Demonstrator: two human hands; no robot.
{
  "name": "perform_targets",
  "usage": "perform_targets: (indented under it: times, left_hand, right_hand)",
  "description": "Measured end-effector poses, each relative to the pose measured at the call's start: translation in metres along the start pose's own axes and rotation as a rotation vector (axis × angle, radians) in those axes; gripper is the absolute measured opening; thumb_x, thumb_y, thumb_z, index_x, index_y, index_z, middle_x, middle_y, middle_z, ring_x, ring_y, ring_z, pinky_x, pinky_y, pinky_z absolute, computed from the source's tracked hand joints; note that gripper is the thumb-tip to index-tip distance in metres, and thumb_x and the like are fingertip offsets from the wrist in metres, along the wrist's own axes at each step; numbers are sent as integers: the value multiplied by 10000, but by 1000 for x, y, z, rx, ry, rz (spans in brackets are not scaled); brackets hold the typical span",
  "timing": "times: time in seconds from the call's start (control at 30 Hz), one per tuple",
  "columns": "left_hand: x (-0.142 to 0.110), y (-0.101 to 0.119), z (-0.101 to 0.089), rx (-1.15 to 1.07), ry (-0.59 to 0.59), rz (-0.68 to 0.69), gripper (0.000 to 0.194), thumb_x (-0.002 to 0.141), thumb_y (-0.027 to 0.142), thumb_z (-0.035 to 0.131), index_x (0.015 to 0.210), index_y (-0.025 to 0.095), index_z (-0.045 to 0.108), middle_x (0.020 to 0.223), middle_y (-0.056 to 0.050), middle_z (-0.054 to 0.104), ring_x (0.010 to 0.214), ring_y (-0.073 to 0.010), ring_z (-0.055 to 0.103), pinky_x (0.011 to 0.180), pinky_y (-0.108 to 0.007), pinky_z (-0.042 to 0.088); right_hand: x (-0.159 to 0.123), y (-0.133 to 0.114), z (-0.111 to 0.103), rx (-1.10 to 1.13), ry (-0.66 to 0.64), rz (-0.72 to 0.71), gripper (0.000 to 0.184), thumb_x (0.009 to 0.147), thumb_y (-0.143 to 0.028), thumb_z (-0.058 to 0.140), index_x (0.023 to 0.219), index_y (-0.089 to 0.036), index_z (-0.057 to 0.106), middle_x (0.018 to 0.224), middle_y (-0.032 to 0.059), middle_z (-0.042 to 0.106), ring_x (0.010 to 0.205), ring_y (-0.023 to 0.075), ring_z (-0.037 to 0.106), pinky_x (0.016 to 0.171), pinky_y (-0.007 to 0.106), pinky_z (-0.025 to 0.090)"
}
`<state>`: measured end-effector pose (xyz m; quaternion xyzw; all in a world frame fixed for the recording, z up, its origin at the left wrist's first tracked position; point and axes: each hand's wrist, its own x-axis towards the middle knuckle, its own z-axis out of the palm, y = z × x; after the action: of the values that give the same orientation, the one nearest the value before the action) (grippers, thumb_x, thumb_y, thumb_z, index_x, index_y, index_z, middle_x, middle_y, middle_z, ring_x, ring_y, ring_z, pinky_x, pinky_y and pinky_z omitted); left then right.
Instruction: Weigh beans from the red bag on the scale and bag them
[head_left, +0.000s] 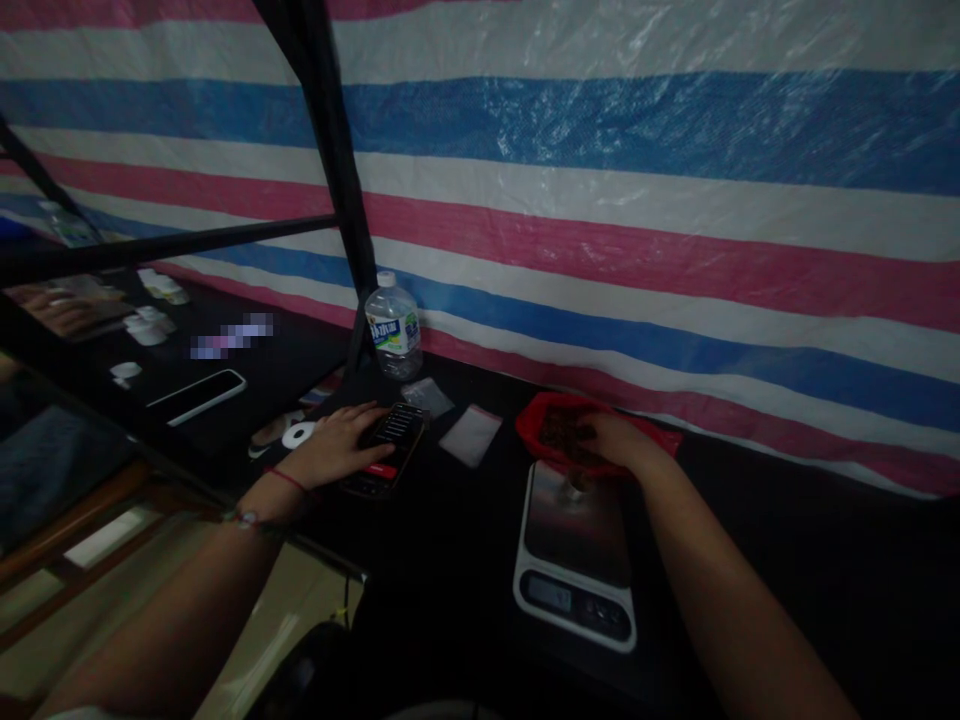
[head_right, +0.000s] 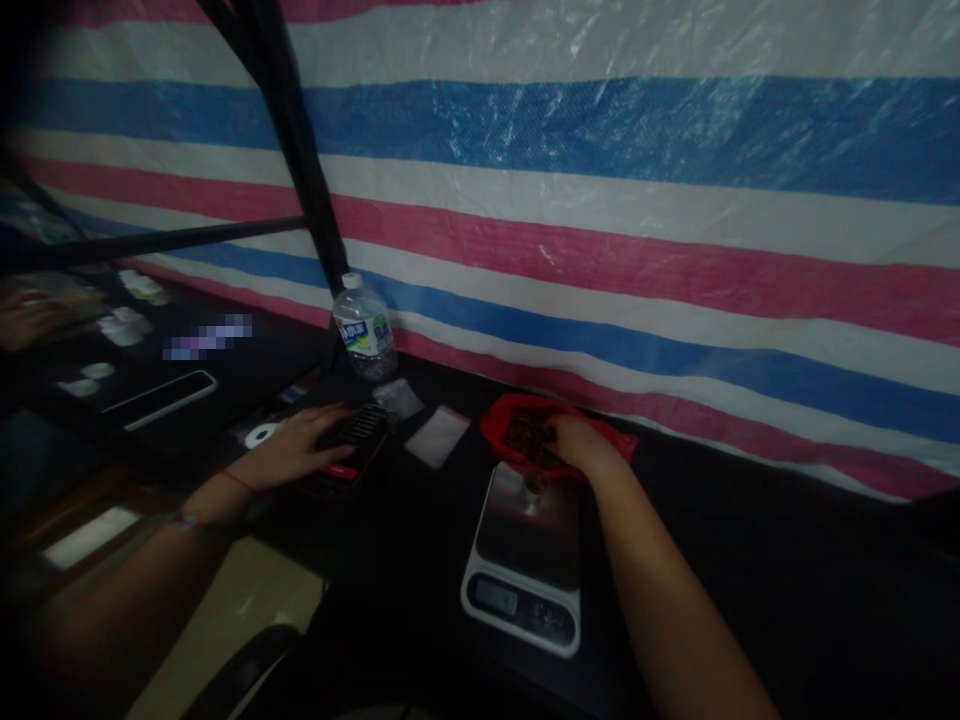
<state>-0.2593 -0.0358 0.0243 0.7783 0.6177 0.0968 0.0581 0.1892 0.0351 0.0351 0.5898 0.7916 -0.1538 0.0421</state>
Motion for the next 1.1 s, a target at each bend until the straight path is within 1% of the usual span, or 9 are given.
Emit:
perform_targets:
  times: [0.1, 0.23, 0.33, 0.43, 0.6, 0.73, 0.83, 0.93, 1.1]
  left_hand:
    - [-3, 0, -2, 14, -16, 27, 780, 771, 727, 426, 1351, 207, 474, 1408, -96, 478, 1297, -309, 417, 1080, -445, 314]
    - [-8, 1, 2, 18, -13, 49, 791, 778, 715, 436, 1343, 164, 477, 1397, -116, 487, 1289, -304, 430, 1086, -437, 321]
    - [-8, -1, 6, 3, 6, 78, 788, 776, 704, 455, 1332, 146, 491, 1386, -127, 497, 1276, -299, 448, 1085, -413, 335]
    - [-6, -5, 7, -9, 19, 64, 779, 764, 701, 473, 1323, 159, 504, 1369, -122, 517, 1264, -305, 462, 1081, -427, 345]
    - [-4, -6, 4, -45, -10, 69, 746, 780, 666, 489, 1346, 179, 481, 1357, -109, 531, 1243, -289, 490, 1074, -423, 358]
    - [-5, -6, 5, -51, -18, 77, 744, 781, 649, 505, 1348, 167, 481, 1353, -111, 535, 1242, -281, 491, 1075, -403, 359]
    - [-4, -7, 6, -48, -28, 82, 731, 787, 639, 507, 1347, 169, 485, 1347, -109, 541, 1240, -279, 492, 1072, -398, 358]
    - [-2, -7, 6, -56, -31, 93, 727, 784, 639, 511, 1352, 187, 483, 1349, -99, 541, 1243, -278, 487, 1073, -397, 353]
    - [0, -5, 3, -69, -48, 116, 698, 772, 655, 513, 1309, 209, 529, 1330, -84, 560, 1241, -280, 486, 1074, -400, 354]
  right_hand:
    - [-1, -2, 2, -1, 28, -14, 334, 778, -146, 579, 1095, -199, 671, 1070, 70, 697, 930, 185, 650, 788, 239, 444]
    - [-2, -1, 6, -57, 105, 57, 267, 768, -86, 531, 954, -159, 709, 1019, 95, 707, 921, 192, 652, 762, 238, 437]
    - [-3, 2, 9, -50, 86, 57, 288, 786, -95, 520, 1006, -157, 695, 1049, 98, 700, 935, 190, 651, 776, 237, 439]
    - [-3, 5, 12, -41, 47, 51, 294, 808, -129, 530, 1055, -176, 683, 1056, 87, 700, 936, 187, 653, 791, 242, 447]
    - [-4, 5, 10, -80, 90, 67, 277, 773, -71, 544, 953, -189, 718, 1050, 88, 703, 952, 191, 645, 811, 243, 449]
    - [-6, 4, 8, -57, 115, 76, 256, 774, -73, 547, 929, -187, 716, 1037, 81, 707, 952, 191, 644, 818, 245, 448]
    - [-8, 4, 6, -51, 138, 99, 250, 795, -95, 535, 962, -171, 705, 1045, 92, 703, 949, 196, 645, 816, 251, 447]
    - [-12, 1, 5, -39, 127, 102, 266, 842, -171, 520, 1055, -163, 679, 1090, 110, 686, 963, 206, 643, 827, 263, 446]
    - [-17, -4, 8, 45, 56, 66, 443, 864, -370, 545, 1251, -155, 564, 1179, 133, 643, 1028, 239, 621, 867, 301, 441]
